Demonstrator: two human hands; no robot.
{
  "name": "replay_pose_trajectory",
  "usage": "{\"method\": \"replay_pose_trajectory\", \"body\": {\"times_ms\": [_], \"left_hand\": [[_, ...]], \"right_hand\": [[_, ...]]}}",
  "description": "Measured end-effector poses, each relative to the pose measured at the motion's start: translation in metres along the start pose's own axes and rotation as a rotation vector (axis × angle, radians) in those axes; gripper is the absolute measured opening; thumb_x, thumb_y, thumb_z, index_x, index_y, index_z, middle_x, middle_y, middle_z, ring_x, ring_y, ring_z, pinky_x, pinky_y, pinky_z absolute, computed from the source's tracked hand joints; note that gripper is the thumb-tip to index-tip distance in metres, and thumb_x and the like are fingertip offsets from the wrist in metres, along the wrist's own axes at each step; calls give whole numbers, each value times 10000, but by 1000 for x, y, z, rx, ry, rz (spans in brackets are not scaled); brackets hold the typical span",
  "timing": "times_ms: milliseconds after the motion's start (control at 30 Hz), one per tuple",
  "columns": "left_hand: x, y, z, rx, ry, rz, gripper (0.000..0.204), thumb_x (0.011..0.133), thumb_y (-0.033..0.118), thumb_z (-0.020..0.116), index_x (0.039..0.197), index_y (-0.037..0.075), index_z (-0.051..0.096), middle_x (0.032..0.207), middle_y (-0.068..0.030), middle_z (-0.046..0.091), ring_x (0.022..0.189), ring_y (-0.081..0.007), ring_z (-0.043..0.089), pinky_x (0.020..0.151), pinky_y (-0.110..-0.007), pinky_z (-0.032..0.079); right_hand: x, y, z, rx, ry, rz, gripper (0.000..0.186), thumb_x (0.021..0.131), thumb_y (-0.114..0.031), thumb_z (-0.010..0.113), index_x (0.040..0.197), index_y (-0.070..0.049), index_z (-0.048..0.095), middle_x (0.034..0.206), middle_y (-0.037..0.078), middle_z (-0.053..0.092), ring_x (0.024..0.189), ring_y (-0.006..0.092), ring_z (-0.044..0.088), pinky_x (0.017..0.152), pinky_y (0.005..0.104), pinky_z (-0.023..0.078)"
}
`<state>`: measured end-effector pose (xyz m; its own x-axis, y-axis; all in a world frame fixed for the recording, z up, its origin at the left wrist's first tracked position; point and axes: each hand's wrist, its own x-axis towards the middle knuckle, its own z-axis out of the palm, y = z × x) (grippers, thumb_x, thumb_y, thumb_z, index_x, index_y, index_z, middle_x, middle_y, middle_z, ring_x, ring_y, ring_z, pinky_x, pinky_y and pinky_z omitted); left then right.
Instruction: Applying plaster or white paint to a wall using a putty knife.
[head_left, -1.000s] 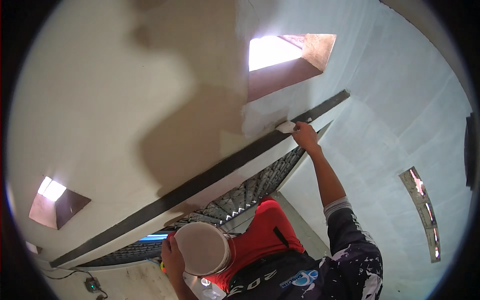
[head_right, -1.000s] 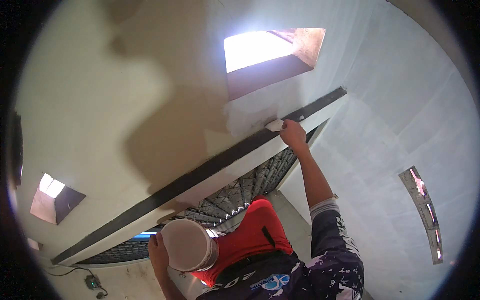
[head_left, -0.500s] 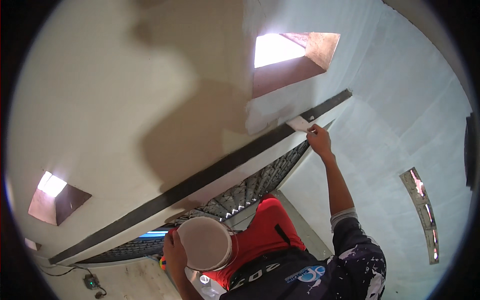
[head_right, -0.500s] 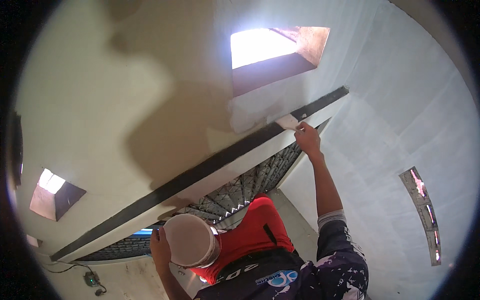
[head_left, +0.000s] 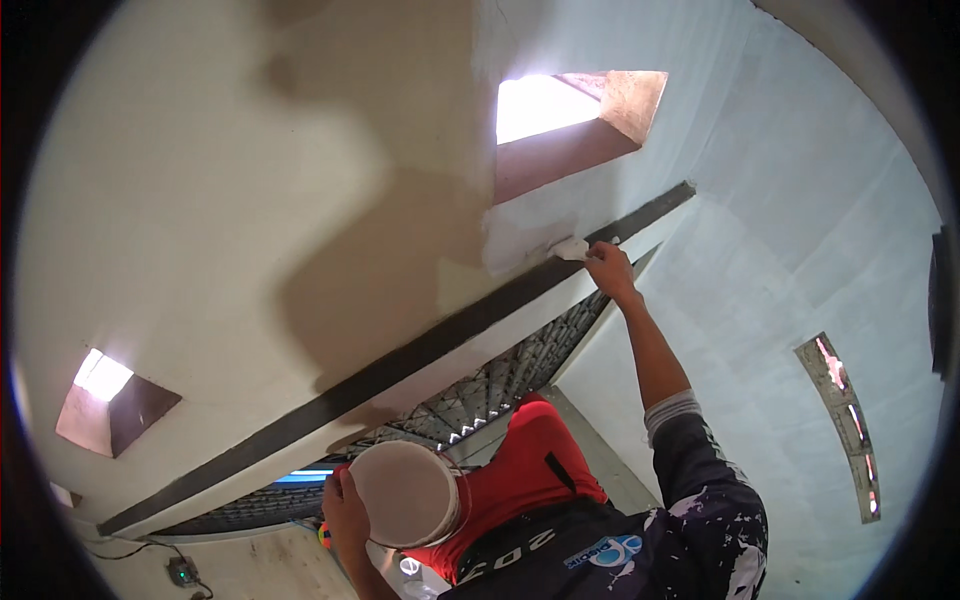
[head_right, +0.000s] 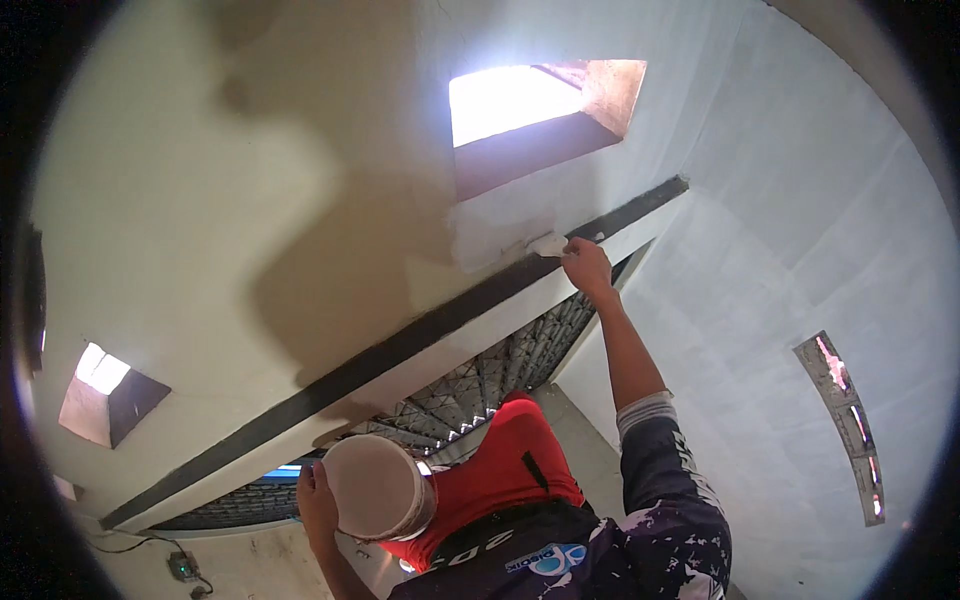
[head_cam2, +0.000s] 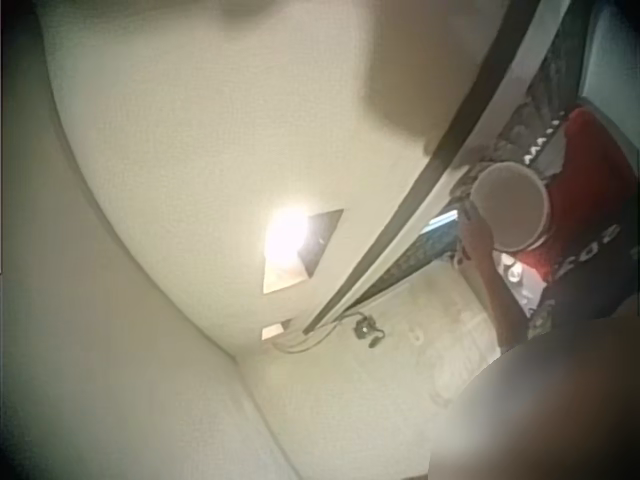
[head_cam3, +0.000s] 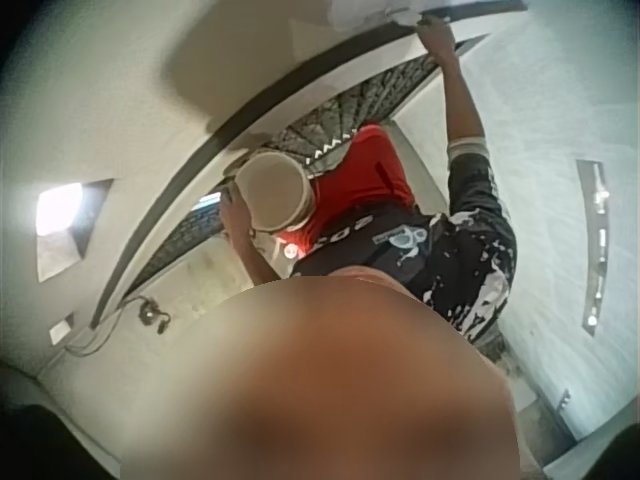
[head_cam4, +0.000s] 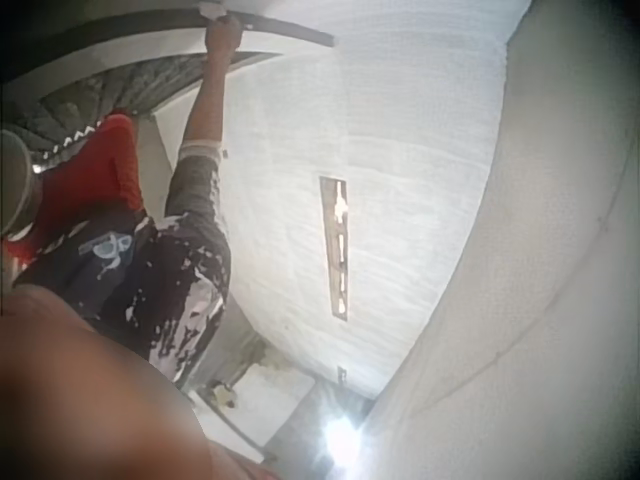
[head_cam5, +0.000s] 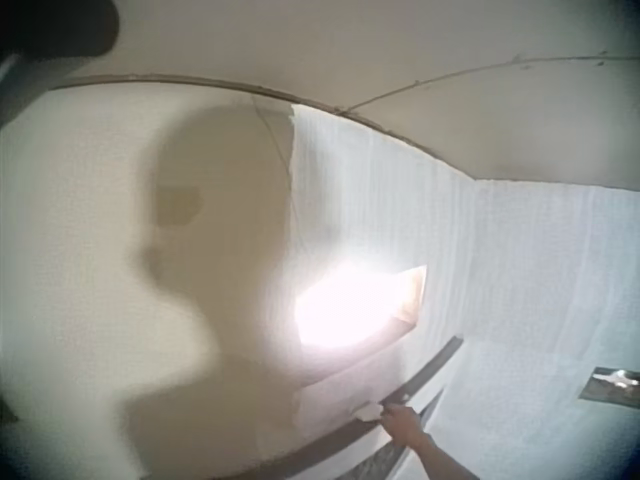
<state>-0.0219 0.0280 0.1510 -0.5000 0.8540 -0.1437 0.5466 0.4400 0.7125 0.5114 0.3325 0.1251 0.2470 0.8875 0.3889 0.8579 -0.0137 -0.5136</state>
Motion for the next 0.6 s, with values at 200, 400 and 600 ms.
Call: {"method": "replay_pose_trajectory", "body": {"times_ms": [200, 400, 600], "left_hand": [[-2, 3, 1, -46, 3, -17, 438, 1049, 384, 473, 1127, -21, 622, 1010, -214, 679, 917, -321, 656, 822, -429, 491], [2, -3, 1, -11, -1, -8, 443, 1047, 385, 470, 1123, -25, 618, 1008, -234, 669, 922, -370, 643, 827, -451, 484], [2, -4, 3, -20, 16, -5, 454, 1044, 393, 473, 1123, -32, 613, 1014, -244, 667, 943, -389, 642, 839, -462, 481]], "right_hand": [[-25, 5, -20, 362, 79, 116, 272, 793, -216, 666, 1013, -63, 713, 863, 178, 714, 788, 315, 695, 721, 402, 522], [-20, -1, -25, 51, -39, 159, 271, 792, -227, 673, 1016, -80, 710, 862, 177, 719, 836, 365, 697, 762, 451, 536], [-3, -7, -22, 215, 57, 31, 282, 794, -218, 696, 1035, -71, 711, 868, 169, 724, 819, 338, 699, 753, 411, 537]]}}
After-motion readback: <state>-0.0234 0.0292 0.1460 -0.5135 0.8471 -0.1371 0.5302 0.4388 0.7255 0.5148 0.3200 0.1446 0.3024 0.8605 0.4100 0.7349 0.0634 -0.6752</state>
